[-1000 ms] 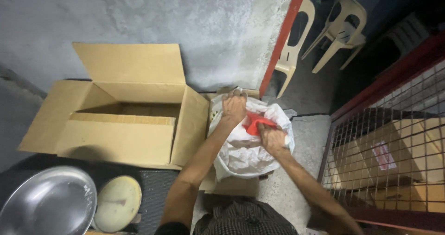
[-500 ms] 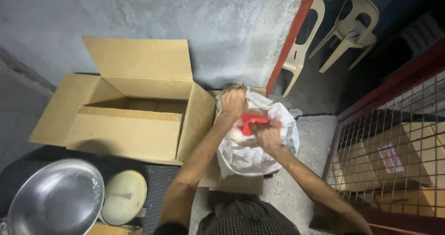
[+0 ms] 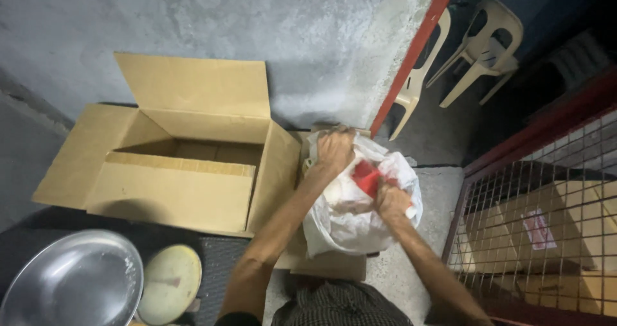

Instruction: Measuring and bagging white powder into small plastic bags using a scoop and a scale.

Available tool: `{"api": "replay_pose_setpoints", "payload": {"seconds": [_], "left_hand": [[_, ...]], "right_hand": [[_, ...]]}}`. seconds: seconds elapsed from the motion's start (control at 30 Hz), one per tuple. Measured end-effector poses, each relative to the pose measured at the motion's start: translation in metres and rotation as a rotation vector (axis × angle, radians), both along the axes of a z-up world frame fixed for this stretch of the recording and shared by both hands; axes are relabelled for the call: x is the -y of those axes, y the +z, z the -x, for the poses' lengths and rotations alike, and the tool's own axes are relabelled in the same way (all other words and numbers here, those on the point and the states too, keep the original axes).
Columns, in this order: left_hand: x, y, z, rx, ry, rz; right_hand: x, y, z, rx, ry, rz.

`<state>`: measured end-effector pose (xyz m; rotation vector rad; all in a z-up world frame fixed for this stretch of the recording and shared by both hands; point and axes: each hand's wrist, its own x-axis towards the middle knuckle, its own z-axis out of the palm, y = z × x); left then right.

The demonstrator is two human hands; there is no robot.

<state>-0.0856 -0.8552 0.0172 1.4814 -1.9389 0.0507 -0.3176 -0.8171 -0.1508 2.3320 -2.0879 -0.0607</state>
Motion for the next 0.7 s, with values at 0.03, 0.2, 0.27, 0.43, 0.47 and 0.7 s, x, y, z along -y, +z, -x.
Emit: {"api": "replay_pose_setpoints", "payload": {"seconds": [0.03, 0.2, 0.27, 0.43, 0.47, 0.7], "left_hand": [[-0.003, 0.008, 0.001, 0.001, 0.001, 0.002], [-0.010, 0.025, 0.003, -0.024, -0.064, -0.028], [-0.006, 0.022, 0.003, -0.047, -0.067, -0.029], [-0.002, 0.021, -0.002, -0.073, -0.060, 0.015], [-0.003, 0.020, -0.002, -0.072, -0.066, -0.039], [-0.003, 0.016, -0.001, -0.097, -0.103, -0.122]], "right_hand": [[0.010, -0.018, -0.001, 0.001, 0.001, 0.002], [0.063, -0.117, 0.013, 0.328, -0.224, -0.028], [0.056, -0.098, 0.014, 0.343, -0.101, 0.021], [0.047, -0.085, 0.003, 0.591, 0.141, 0.053], [0.039, -0.052, -0.011, 0.471, 0.086, -0.012], [0.018, 0.023, -0.034, 0.405, 0.051, -0.015]]}}
